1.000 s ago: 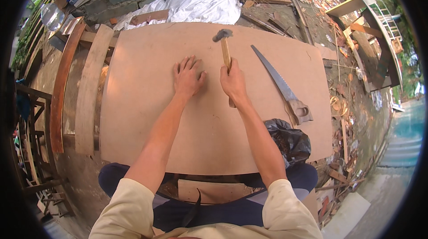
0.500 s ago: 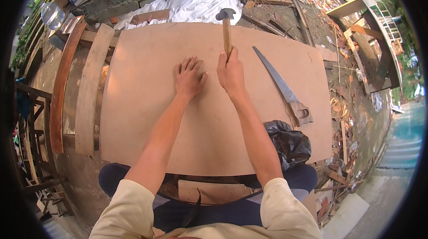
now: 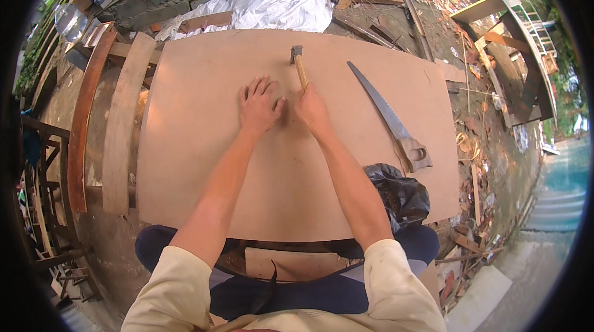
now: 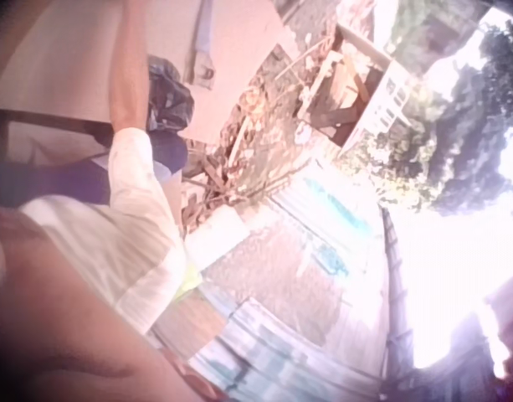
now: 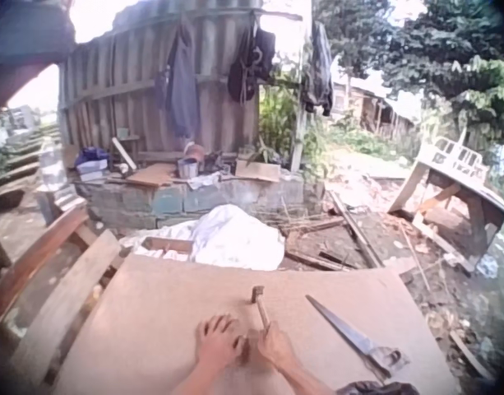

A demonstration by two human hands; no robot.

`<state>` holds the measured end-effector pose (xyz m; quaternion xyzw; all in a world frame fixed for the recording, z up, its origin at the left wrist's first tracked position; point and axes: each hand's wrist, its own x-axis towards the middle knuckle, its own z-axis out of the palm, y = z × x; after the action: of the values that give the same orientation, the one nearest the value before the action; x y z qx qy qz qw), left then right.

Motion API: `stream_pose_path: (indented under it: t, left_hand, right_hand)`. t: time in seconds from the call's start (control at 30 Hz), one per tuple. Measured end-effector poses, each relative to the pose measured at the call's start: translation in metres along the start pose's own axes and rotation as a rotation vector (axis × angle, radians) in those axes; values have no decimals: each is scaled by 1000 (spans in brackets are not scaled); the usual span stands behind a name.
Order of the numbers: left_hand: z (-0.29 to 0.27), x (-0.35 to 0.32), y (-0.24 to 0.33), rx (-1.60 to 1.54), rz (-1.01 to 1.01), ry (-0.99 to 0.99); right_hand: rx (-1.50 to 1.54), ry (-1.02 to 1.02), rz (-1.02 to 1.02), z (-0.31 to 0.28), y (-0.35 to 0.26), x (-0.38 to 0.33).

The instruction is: The person hammers nails into a large board using a hammer. They repeatedly pick up nails from a black bag and drive them into the board surface.

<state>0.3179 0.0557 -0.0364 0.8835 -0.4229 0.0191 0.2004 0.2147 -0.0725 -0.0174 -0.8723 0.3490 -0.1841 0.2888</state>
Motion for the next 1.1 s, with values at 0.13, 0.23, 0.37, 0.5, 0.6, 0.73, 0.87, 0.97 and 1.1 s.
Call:
stream_pose_path:
  t: [0.13, 0.23, 0.37, 0.5, 0.6, 0.73, 0.87, 0.97, 1.1]
  left_hand:
    - [-5, -2, -22, 33, -20, 15]
    - [0, -3, -12, 6, -21, 5]
    - [-1, -2, -20, 43, -13, 20]
    - [1, -2, -10, -4, -9, 23]
    - [-2, 3, -12, 13, 0, 34]
    - [-8, 2, -20, 56, -3, 39]
    - [2, 0, -6, 24, 17, 30]
    - [-5, -1, -16, 21, -14, 13]
    - [1, 1, -11, 20, 4, 30]
  right_hand:
    - [210, 33, 62, -15, -46, -6]
    - [169, 67, 45, -9, -30, -11]
    - [130, 14, 55, -16, -41, 5]
    - [105, 127, 7, -9, -27, -10]
    - [77, -79, 156, -13, -25, 5]
    - [288, 133, 22, -13, -44, -10]
    - [9, 11, 2, 4, 3, 4]
    - [137, 36, 39, -11, -38, 1]
    - [14, -28, 91, -10, -7, 5]
